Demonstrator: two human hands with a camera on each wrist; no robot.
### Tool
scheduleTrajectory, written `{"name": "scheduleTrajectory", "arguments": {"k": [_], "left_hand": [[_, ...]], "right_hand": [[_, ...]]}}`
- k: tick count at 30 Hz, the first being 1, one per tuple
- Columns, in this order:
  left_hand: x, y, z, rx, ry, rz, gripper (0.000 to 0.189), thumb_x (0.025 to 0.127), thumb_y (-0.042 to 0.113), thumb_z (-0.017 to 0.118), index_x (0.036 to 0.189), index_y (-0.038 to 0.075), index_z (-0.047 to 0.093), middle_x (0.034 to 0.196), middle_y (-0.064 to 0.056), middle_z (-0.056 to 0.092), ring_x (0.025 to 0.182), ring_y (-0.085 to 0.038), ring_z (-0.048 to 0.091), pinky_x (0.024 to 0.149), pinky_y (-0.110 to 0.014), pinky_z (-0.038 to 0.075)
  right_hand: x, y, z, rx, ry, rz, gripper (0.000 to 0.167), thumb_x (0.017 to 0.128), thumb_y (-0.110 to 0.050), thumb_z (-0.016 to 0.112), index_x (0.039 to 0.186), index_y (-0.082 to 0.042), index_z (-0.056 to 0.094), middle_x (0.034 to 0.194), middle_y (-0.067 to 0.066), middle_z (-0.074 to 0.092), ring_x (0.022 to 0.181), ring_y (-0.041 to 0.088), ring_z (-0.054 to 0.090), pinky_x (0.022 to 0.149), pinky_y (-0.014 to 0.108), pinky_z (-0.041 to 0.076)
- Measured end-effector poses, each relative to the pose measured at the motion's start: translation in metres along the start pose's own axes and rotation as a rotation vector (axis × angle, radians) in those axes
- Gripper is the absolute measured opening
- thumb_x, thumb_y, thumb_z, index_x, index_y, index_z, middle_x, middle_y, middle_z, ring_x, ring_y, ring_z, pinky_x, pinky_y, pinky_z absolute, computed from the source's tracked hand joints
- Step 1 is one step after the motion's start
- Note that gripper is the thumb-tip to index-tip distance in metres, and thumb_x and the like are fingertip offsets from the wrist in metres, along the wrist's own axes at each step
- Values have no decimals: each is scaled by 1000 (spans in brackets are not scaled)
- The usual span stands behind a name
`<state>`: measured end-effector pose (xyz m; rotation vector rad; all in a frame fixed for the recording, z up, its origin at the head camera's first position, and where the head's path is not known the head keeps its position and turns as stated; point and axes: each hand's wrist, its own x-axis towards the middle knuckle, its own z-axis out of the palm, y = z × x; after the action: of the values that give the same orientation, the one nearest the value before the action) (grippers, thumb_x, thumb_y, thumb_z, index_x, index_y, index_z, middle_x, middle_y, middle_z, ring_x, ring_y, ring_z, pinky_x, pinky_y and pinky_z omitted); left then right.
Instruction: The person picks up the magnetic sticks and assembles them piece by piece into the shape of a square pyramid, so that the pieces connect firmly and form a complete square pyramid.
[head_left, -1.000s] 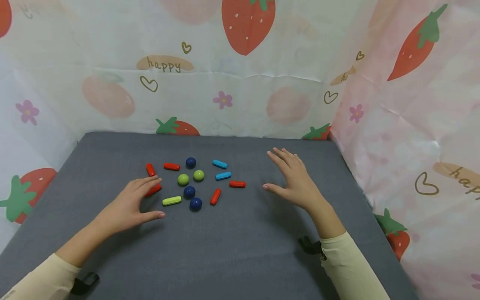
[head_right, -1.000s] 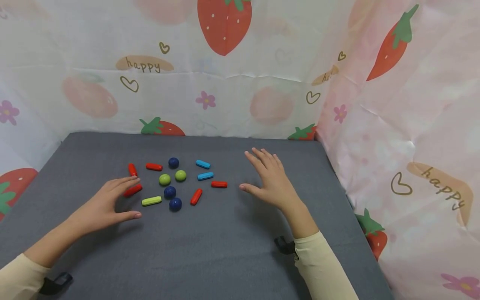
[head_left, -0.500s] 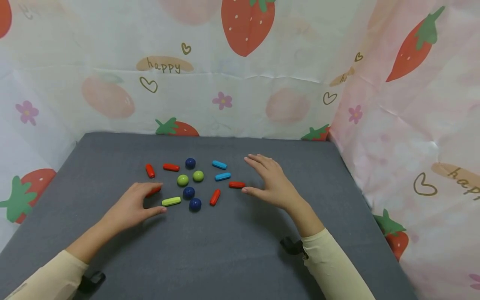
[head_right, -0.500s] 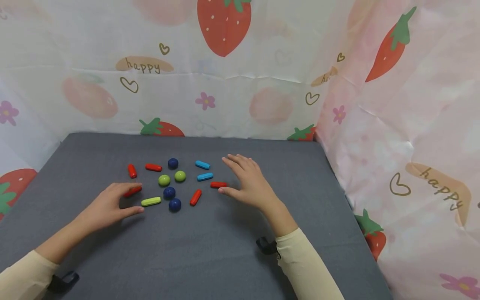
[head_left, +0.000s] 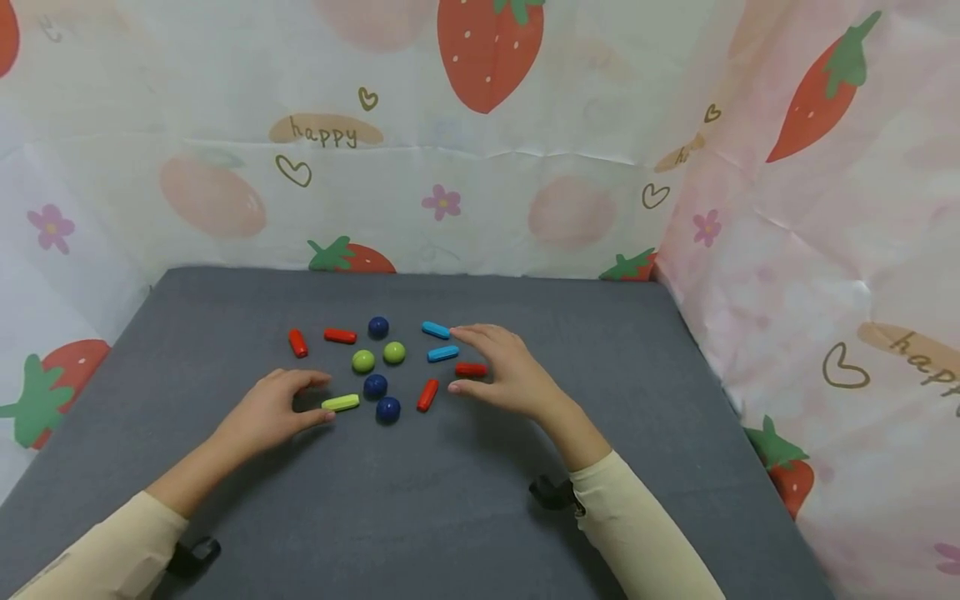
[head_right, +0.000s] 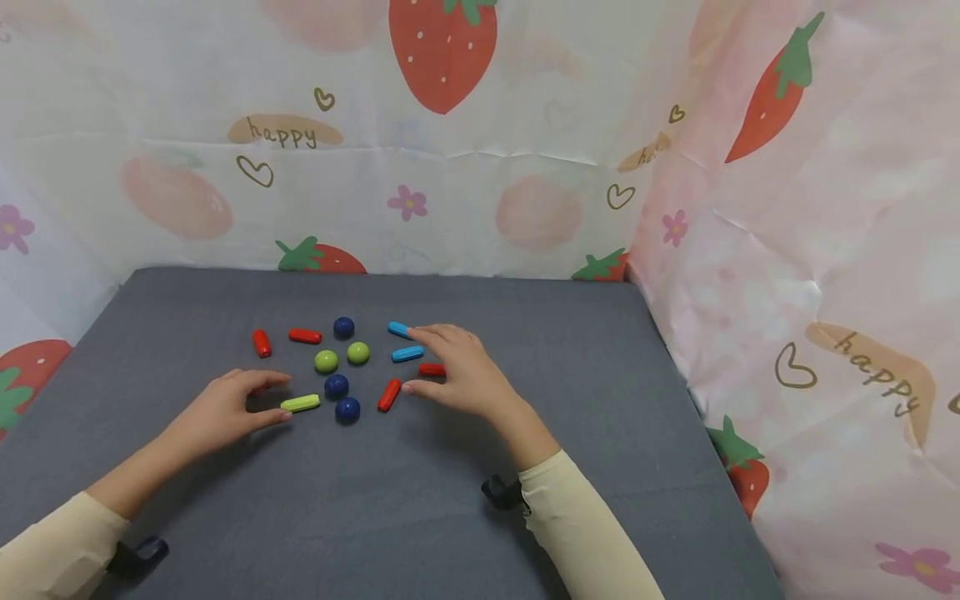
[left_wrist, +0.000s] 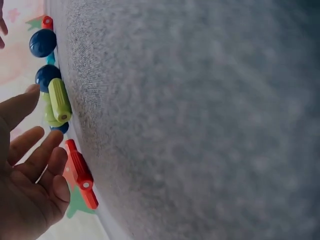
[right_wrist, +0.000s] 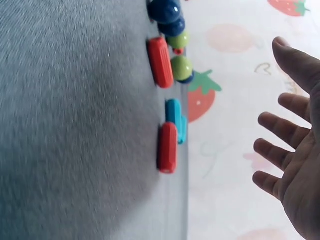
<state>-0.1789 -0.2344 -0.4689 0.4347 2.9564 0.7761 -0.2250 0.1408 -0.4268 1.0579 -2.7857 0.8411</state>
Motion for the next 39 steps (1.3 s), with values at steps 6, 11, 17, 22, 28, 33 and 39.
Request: {"name": "scheduleTrajectory", "arguments": {"k": [6,11,17,22,28,33,39], "left_hand": [[5,0,3,14,1,-20,52,88,34,82,130,8,69,121,-9,72,99,-25,60,84,-48,51],[8,-2,6,16,-6,-28,48,87,33,83,128,9,71,118,-7,73,94,-21,59,80,-43,50],[11,-3,9,14,-19,-32,44,87,28,84,125,10,72,116,-7,73,89,-19,59,77,-39,49],[13,-3,10,20,-17,-19,39,86,25,84,120,9,74,110,-6,74,85,-17,59,75,-38,50],[15,-2,12,21,-20,-17,31,86,24,85,112,11,77,97,0,71,77,-13,55,68,-33,45],[15,1,12,22,-33,-37,25,87,23,84,109,12,78,96,1,71,81,-14,59,73,-38,50],[15,1,13,25,-34,-43,23,87,22,83,107,13,79,96,1,72,86,-16,63,79,-44,53]], "right_hand": [[10,-4,13,22,-28,-21,74,89,-42,80,153,-20,50,152,3,52,143,24,43,119,54,29],[16,-11,22,22,-60,-45,73,88,-41,81,151,-19,52,148,3,56,138,24,48,118,52,32],[24,-18,34,3,-106,-34,73,89,-44,80,151,-18,52,148,1,57,139,22,48,119,51,32],[30,-22,46,-11,-146,-35,69,89,-44,79,149,-19,55,147,-3,57,141,19,47,119,50,32],[34,-23,59,-11,-161,-41,64,88,-43,81,144,-19,61,142,-6,62,136,16,51,115,45,37],[37,-25,68,-10,-193,-30,61,88,-43,81,141,-19,63,139,-8,63,134,14,53,114,42,39],[39,-26,77,-29,-215,-24,55,88,-43,80,137,-22,66,133,-10,66,130,11,54,113,39,40]]}}
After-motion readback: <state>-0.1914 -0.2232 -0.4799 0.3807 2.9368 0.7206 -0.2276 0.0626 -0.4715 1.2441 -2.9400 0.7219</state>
